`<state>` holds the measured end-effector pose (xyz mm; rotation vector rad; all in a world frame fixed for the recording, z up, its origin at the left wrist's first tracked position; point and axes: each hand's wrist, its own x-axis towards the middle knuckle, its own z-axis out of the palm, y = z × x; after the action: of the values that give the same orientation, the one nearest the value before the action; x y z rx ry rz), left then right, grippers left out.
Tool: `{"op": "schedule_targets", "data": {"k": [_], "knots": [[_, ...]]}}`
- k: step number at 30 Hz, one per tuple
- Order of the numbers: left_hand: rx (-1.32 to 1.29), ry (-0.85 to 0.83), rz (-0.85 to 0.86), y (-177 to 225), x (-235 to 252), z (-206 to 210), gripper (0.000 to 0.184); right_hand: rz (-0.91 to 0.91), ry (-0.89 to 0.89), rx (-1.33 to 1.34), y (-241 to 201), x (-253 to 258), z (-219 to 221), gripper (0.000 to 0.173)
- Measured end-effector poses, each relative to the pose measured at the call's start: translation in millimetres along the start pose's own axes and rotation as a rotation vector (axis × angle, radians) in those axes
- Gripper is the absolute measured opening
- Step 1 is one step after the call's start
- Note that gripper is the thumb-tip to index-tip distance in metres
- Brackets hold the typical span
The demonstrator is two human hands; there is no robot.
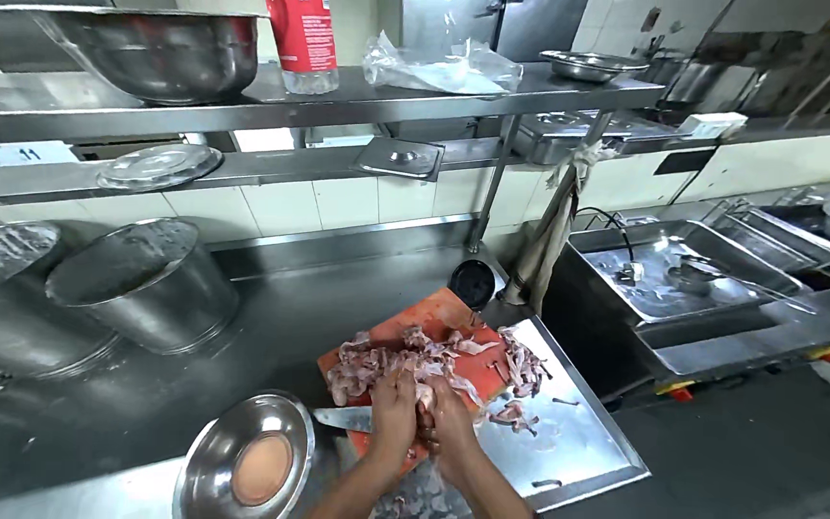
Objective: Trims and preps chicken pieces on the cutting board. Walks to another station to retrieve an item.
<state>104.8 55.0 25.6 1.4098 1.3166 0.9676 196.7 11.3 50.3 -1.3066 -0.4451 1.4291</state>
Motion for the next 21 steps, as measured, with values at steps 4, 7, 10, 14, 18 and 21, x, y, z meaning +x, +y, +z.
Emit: {"op": "schedule_targets", "data": {"k": [4,7,10,14,18,21], "knots": [[0.115,-0.074,-0.099,-29,6,-8,0.045,0.182,-0.189,-0.044,3,2,-16,0.039],[-0.095,-0.058,-0.206,-30,1,-9,0.044,0.134,-0.371,-0.065,3,3,-30,0.027],[-0.255,-0.147,-0.174,-20,-11,-14,0.050,-0.019,-0.424,-0.147,7,5,-32,0.026],[-0.236,-0.280,-0.092,-20,-12,-17,0.063,-0.351,-0.252,-0.488,28,11,-31,0.032],[-0.359,-0.119,-0.153,-17,-26,-10,0.046,-0.607,-0.288,-0.798,38,6,-32,0.043],[-0.423,-0.080,-0.179,-15,-34,-8,0.047,-0.652,-0.333,-0.784,38,1,-34,0.041]]}}
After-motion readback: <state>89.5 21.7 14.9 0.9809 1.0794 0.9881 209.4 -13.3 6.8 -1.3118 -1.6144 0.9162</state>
